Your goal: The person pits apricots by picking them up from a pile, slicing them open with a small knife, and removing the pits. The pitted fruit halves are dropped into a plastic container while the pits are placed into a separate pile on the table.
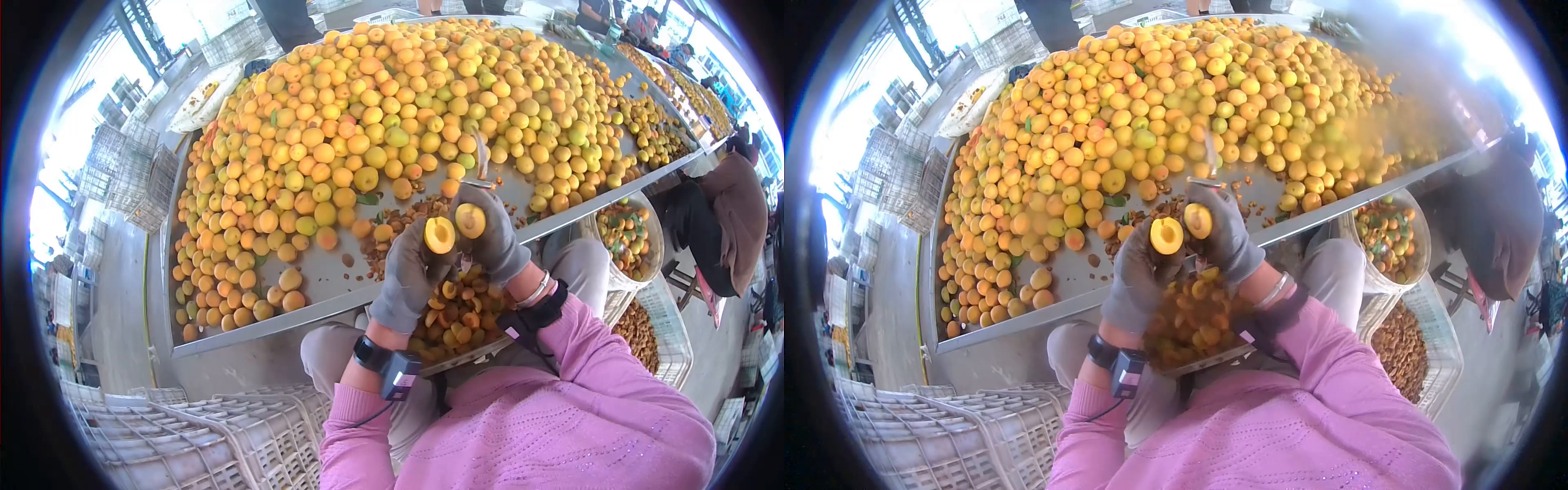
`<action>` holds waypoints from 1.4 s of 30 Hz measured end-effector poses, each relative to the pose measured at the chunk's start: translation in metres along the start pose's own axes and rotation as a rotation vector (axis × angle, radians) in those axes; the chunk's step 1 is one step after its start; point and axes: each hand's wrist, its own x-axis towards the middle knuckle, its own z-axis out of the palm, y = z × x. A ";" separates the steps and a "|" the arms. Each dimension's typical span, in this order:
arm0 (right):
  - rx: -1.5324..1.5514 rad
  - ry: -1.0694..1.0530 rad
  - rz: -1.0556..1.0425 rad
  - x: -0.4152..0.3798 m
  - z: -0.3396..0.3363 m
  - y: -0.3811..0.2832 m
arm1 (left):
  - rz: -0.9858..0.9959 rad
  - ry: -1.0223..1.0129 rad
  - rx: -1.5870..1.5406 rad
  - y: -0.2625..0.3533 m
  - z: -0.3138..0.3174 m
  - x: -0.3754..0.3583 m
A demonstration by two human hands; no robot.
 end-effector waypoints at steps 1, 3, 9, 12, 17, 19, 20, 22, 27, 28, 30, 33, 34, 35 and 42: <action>-0.215 -0.082 -0.246 -0.003 -0.005 -0.004 | 0.062 -0.005 0.039 -0.007 0.001 -0.002; -0.017 -0.093 -0.025 -0.011 -0.013 -0.004 | -0.226 -0.088 -0.295 0.014 -0.007 0.001; 0.097 -0.023 0.281 -0.037 -0.031 -0.001 | -0.358 -0.254 -0.180 -0.003 0.013 -0.006; 0.097 0.024 0.380 -0.044 -0.036 -0.004 | -0.205 -0.211 0.184 -0.011 0.024 -0.009; 0.072 0.021 0.376 -0.044 -0.031 -0.009 | -0.106 -0.144 0.231 0.005 0.025 -0.004; -0.016 0.042 0.300 -0.044 -0.030 -0.003 | -0.110 -0.120 0.168 -0.003 0.028 -0.006; -0.016 0.042 0.302 -0.043 -0.031 -0.004 | -0.163 -0.137 0.175 -0.002 0.028 -0.007; -0.329 0.036 0.258 -0.042 -0.033 -0.008 | -0.217 -0.154 0.182 0.004 0.029 -0.008; -0.275 0.040 0.299 -0.045 -0.030 -0.024 | -0.196 -0.178 0.208 0.006 0.026 -0.009; -0.263 0.037 0.317 -0.046 -0.027 -0.028 | -0.198 -0.178 0.207 0.002 0.028 -0.010; -0.200 0.062 0.294 -0.042 -0.027 -0.016 | -0.216 -0.107 -0.122 -0.003 0.032 -0.009; -0.050 0.127 0.273 -0.034 -0.012 -0.010 | -0.293 -0.001 -0.362 -0.002 0.031 -0.005; 0.033 0.170 0.278 -0.031 -0.004 -0.010 | -0.290 0.001 -0.362 -0.006 0.028 -0.006; 0.034 0.167 0.271 -0.029 0.004 -0.007 | -0.105 0.026 -0.094 -0.014 0.023 -0.008; 0.364 0.262 0.367 0.013 0.034 -0.033 | -0.373 0.210 -0.797 -0.011 -0.005 0.008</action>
